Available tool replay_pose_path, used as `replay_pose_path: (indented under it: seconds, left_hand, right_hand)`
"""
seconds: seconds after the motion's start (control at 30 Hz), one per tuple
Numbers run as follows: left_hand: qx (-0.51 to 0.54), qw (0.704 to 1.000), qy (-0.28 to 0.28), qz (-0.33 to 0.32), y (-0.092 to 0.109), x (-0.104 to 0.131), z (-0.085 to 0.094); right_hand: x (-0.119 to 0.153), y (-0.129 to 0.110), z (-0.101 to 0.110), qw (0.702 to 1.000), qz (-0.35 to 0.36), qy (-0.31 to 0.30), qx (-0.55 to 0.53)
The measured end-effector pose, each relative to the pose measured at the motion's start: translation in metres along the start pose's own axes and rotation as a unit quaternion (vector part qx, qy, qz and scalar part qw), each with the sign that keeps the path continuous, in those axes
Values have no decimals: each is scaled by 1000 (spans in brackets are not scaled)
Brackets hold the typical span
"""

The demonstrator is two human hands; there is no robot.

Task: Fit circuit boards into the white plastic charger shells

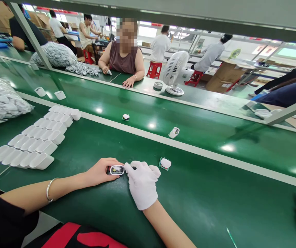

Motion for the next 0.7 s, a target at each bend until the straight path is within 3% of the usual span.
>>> replay_pose_path:
  seconds: [0.17,0.3,0.43,0.5,0.6,0.7]
  left_hand:
    - [-20,1000,8,-6,-3,-1,0]
    - [-35,998,38,-37,-6,0,0]
    - [-90,986,76,-115,-6,4,-1]
    - [-113,978,95,-150,-6,6,-2]
    - [-132,972,90,-172,-4,9,-5]
    - [-78,979,65,-178,-2,10,-5]
  right_hand:
    - [0,11,-1,998,-51,22,15]
    - [4,23,-11,995,-90,-27,17]
    - [9,15,-11,982,-92,-69,-150]
    - [10,5,-11,946,-113,-121,-279]
    - [11,-8,-13,855,-196,-197,-438]
    - [10,-13,-17,758,-271,-202,-558]
Point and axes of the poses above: each hand's wrist, its own x-axis away from the middle knuckle, its own z-axis out of the back of the hand, y = z × x, the point moved 2 cm from there along -x, towards the middle knuckle, and after that the axes turned 7 degrees about -y, right-handed, at the moved point
